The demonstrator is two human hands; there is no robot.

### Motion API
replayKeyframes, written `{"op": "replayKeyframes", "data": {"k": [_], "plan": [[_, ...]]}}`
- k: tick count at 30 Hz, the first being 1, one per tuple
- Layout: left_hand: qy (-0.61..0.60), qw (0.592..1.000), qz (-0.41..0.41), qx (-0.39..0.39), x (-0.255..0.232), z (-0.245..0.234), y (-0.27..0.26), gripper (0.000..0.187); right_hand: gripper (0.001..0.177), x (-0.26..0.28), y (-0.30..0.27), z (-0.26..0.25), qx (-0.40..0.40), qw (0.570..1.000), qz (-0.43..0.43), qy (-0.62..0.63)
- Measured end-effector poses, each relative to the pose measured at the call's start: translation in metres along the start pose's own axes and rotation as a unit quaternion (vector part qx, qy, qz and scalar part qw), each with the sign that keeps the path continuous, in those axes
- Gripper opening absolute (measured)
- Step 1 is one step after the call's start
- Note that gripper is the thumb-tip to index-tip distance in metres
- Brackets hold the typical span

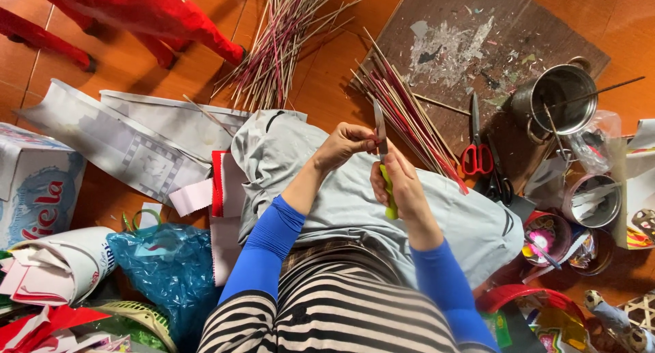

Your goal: Stripping and preparing wooden or bamboo sticks using a knife.

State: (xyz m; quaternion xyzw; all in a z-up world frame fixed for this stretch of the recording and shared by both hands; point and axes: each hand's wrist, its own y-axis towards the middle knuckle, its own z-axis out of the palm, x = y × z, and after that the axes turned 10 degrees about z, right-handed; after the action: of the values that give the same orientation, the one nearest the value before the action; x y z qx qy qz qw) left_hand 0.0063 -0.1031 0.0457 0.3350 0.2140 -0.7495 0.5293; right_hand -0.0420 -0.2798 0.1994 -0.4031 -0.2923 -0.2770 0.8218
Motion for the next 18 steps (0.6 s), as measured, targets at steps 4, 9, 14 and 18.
{"op": "replayKeyframes", "data": {"k": [4, 9, 14, 18], "plan": [[0.002, 1.000, 0.017, 0.009, 0.002, 0.002, 0.003, 0.015, 0.051, -0.003, 0.001, 0.001, -0.009, 1.000, -0.012, -0.011], [-0.028, 1.000, -0.009, -0.006, -0.007, 0.009, 0.006, 0.018, 0.051, -0.002, 0.007, 0.003, -0.035, 0.997, -0.026, -0.058], [-0.015, 0.999, -0.019, 0.030, 0.000, -0.007, 0.008, 0.016, 0.050, -0.002, 0.007, 0.004, -0.031, 0.998, -0.017, -0.050], [0.020, 0.996, -0.058, 0.066, -0.028, 0.009, 0.011, 0.016, 0.048, -0.002, -0.004, -0.004, -0.021, 1.000, -0.005, 0.007]]}}
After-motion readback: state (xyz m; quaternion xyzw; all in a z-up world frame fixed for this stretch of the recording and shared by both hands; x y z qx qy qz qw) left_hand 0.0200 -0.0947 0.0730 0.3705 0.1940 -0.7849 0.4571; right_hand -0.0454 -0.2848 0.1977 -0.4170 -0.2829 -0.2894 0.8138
